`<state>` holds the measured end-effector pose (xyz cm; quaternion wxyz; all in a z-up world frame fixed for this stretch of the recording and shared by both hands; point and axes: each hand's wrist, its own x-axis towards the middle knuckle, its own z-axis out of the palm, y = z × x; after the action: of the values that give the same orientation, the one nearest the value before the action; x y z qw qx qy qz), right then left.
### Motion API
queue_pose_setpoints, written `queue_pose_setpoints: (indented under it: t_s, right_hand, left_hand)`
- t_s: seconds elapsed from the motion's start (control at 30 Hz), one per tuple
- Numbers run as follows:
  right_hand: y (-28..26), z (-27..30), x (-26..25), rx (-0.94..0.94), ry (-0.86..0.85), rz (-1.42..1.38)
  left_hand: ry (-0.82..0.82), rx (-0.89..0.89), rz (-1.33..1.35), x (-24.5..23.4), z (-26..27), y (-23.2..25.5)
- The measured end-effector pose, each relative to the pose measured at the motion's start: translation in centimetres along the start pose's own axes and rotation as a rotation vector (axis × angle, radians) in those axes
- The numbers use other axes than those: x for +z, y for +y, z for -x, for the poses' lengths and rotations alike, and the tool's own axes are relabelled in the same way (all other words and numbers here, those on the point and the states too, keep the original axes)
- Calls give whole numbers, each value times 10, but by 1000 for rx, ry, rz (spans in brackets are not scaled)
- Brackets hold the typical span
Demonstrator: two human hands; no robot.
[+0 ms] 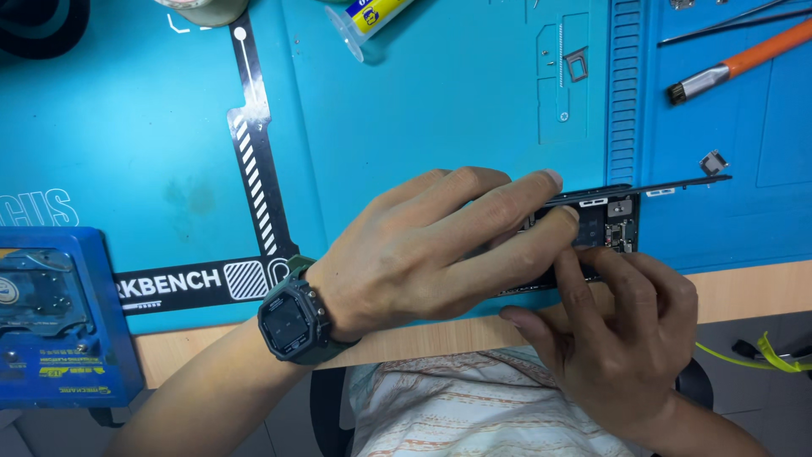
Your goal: The person works on the internal components of a disassembled smartphone, manipulating the motherboard and battery area. They then pick up a separate screen assembly and align it with the phone's chassis, attempting to connect the display to the main body.
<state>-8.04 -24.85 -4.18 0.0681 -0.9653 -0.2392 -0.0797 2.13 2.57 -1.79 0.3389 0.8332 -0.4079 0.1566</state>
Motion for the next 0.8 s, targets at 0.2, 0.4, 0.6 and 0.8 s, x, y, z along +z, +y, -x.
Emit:
queue_pose_setpoints:
  t_s: [0.2,0.4,0.6,0.8]
  right_hand:
    - [0,-1,-1,-8,-18,27]
    - [-8,-14,-2,-33,17,164]
    - [-15,-23,-7,-36,54,228]
    - [-14,-18,-16,-31,19,165]
  left_hand:
    - [-10,0,16,0,1,-1]
    - [-6,2,-2,-2,0,0]
    - [-13,18,-11,-2,1,0]
    - [-9,5,-12,-1,2,2]
